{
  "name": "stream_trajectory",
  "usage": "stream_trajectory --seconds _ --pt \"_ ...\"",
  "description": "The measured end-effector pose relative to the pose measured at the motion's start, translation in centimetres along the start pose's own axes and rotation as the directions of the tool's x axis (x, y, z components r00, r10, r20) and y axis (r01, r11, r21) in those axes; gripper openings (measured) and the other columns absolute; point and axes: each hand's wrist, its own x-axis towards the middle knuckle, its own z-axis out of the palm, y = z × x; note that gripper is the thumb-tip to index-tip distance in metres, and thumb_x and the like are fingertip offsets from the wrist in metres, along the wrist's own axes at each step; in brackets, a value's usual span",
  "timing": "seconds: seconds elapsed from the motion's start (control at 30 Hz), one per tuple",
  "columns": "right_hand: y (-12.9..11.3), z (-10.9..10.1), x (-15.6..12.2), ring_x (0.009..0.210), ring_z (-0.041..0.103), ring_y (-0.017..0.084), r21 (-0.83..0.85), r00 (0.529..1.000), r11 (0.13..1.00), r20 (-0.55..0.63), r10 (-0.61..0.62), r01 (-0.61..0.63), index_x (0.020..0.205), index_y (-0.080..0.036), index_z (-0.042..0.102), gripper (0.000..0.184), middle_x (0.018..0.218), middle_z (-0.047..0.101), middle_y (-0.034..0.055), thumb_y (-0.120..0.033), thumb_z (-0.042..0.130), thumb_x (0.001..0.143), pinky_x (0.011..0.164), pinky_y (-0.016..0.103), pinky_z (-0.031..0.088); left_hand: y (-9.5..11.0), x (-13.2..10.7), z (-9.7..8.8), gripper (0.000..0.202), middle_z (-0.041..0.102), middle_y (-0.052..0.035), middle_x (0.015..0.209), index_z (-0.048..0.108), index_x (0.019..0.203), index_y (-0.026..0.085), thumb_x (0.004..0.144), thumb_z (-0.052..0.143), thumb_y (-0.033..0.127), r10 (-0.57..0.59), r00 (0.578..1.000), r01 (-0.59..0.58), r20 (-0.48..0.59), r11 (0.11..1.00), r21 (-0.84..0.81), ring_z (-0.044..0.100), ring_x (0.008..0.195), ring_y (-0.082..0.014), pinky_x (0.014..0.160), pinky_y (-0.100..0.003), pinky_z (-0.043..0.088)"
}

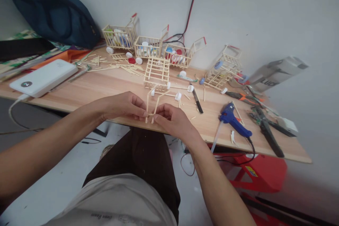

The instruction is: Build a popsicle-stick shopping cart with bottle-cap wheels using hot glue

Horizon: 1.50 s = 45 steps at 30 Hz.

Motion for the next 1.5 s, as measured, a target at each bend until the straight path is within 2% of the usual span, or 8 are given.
stream_trajectory --seconds 0.3,0.53,0.8,0.97,1.1,1.33,1.43,1.5 --pt "0.6 -0.3 -0.3 0.082 0.064 0.017 0.042 0.999 0.998 0.002 -0.055 0.055 0.100 -0.021 0.062 0.032 0.091 0.067 0.0043 -0.049 0.054 0.087 0.077 0.032 0.052 -0.4 0.2 0.1 0.017 0.064 -0.0001 0.061 0.070 0.068 0.014 0.066 0.072 0.030 0.006 1.000 -0.006 -0.006 1.000 -0.018 0.053 0.055 -0.0075 0.054 -0.017 0.040" --pt "1.0 0.0 -0.6 0.080 0.064 0.018 -0.056 0.980 0.997 -0.191 -0.060 0.050 0.094 -0.020 0.060 0.039 0.085 0.067 0.0056 -0.058 0.052 0.087 0.072 0.031 0.051 -0.3 0.0 0.6 0.013 0.066 -0.0016 0.062 0.070 0.066 0.013 0.065 0.071 0.026 0.023 0.998 -0.025 -0.063 0.999 -0.029 0.054 0.057 -0.0078 0.055 -0.018 0.041" --pt "-0.8 0.0 -3.7 0.070 0.057 0.018 -0.442 0.886 0.895 -0.436 -0.160 -0.055 0.079 -0.022 0.055 0.040 0.076 0.062 0.0040 -0.058 0.041 0.092 0.061 0.029 0.041 -0.3 0.3 0.7 0.017 0.068 -0.0028 0.064 0.072 0.069 0.012 0.066 0.072 0.028 0.019 0.998 -0.019 -0.066 1.000 -0.003 0.053 0.056 -0.0077 0.056 -0.019 0.041" --pt "-0.8 -0.2 -4.6 0.104 0.056 0.026 -0.643 0.806 0.765 -0.431 -0.405 0.040 0.096 -0.022 0.061 0.022 0.107 0.065 0.0088 -0.037 0.045 0.094 0.087 0.038 0.040 -0.2 0.4 0.8 0.018 0.066 -0.0023 0.061 0.071 0.067 0.012 0.065 0.072 0.029 0.009 0.998 -0.009 -0.063 1.000 0.003 0.052 0.055 -0.0076 0.054 -0.018 0.040" --pt "-1.3 0.2 -4.9 0.091 0.059 0.022 -0.670 0.721 0.742 -0.505 -0.475 0.020 0.103 -0.023 0.063 0.019 0.094 0.066 0.0059 -0.033 0.052 0.091 0.085 0.037 0.041 -0.1 0.4 0.9 0.018 0.063 -0.0011 0.058 0.071 0.065 0.012 0.065 0.072 0.030 0.005 0.998 -0.004 -0.067 1.000 0.016 0.052 0.053 -0.0076 0.053 -0.018 0.039" --pt "-1.3 4.3 -4.5 0.055 0.048 0.010 -0.420 0.777 0.907 -0.555 -0.295 0.044 0.084 -0.021 0.062 0.015 0.065 0.057 -0.0049 -0.035 0.067 0.080 0.058 0.024 0.038 0.1 0.2 0.9 0.019 0.058 0.0014 0.054 0.066 0.060 0.012 0.064 0.071 0.030 0.003 0.997 -0.002 -0.075 1.000 0.010 0.049 0.051 -0.0073 0.051 -0.019 0.037" --pt "0.0 5.4 -4.4 0.048 0.040 0.008 0.016 0.859 0.999 -0.511 -0.015 0.027 0.072 -0.019 0.060 0.032 0.054 0.050 -0.0043 -0.049 0.060 0.084 0.048 0.023 0.029 -0.2 0.2 0.9 0.021 0.059 0.0009 0.056 0.068 0.064 0.012 0.065 0.071 0.033 0.029 0.998 -0.027 -0.063 0.999 0.041 0.049 0.052 -0.0079 0.052 -0.019 0.037" --pt "0.8 5.9 -4.5 0.043 0.033 0.006 0.419 0.930 0.908 -0.333 0.157 -0.003 0.074 -0.018 0.060 0.041 0.052 0.045 -0.0056 -0.058 0.057 0.082 0.044 0.022 0.023 -0.4 0.2 0.9 0.022 0.059 0.0010 0.056 0.069 0.065 0.012 0.065 0.071 0.034 0.057 0.996 -0.051 -0.073 0.996 0.077 0.048 0.052 -0.0078 0.052 -0.019 0.035"
